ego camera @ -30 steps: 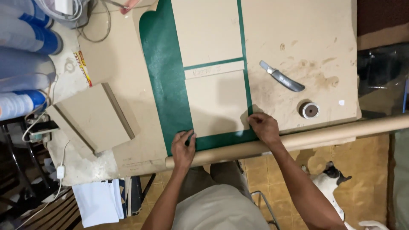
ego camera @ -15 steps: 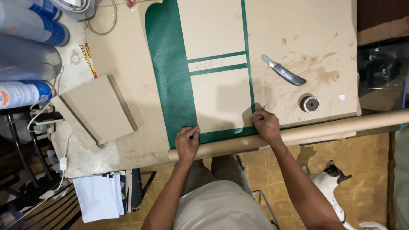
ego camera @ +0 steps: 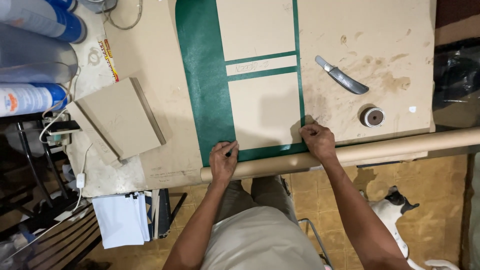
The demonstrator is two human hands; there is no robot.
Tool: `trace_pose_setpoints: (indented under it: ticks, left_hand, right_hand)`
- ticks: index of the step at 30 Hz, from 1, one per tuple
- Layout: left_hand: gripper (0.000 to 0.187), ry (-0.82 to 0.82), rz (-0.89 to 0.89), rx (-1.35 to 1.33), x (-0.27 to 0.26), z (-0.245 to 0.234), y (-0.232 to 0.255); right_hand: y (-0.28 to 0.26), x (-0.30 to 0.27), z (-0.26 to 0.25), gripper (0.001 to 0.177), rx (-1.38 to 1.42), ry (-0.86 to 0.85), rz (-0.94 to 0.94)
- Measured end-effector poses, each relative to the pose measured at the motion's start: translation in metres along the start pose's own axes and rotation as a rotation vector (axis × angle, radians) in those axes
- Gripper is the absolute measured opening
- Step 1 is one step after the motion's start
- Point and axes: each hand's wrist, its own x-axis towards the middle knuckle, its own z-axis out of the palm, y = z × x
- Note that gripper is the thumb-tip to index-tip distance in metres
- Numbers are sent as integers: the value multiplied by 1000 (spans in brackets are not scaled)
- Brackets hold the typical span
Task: The person uses a utility knife to cut a large sheet of brown paper into smaller rectangular pieces on a green cutting mat. They align the paper, make precise cuts along marked lines, and then stack the finished pieces on the table.
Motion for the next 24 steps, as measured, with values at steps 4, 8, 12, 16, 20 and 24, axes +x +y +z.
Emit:
trace_pose_setpoints:
  ticks: [4,8,12,16,20,24]
  left_hand:
    - [15,-1,5,5,1,-1,0]
    - [17,-47,8,-3,2,-3,-2]
    - [22,-103,32,33,0,-17,22]
    - [26,-107,79,106,-3,-15,15]
    - [39,-65,243,311,-16,-15,4]
    - [50,-145,371,365,-38,-35,11]
  right_hand:
    - [-3,-3,-2,20,0,0,-8]
    - [-18,-5,-20,26,3,-128,35]
    - [-18,0,-33,30,14,-184,24]
    - [-37,-6,-48,32,30,-242,27]
    - [-31,8,-49,25,-9,1,-105]
    - [-26,57,-95,18,-279,450,-561]
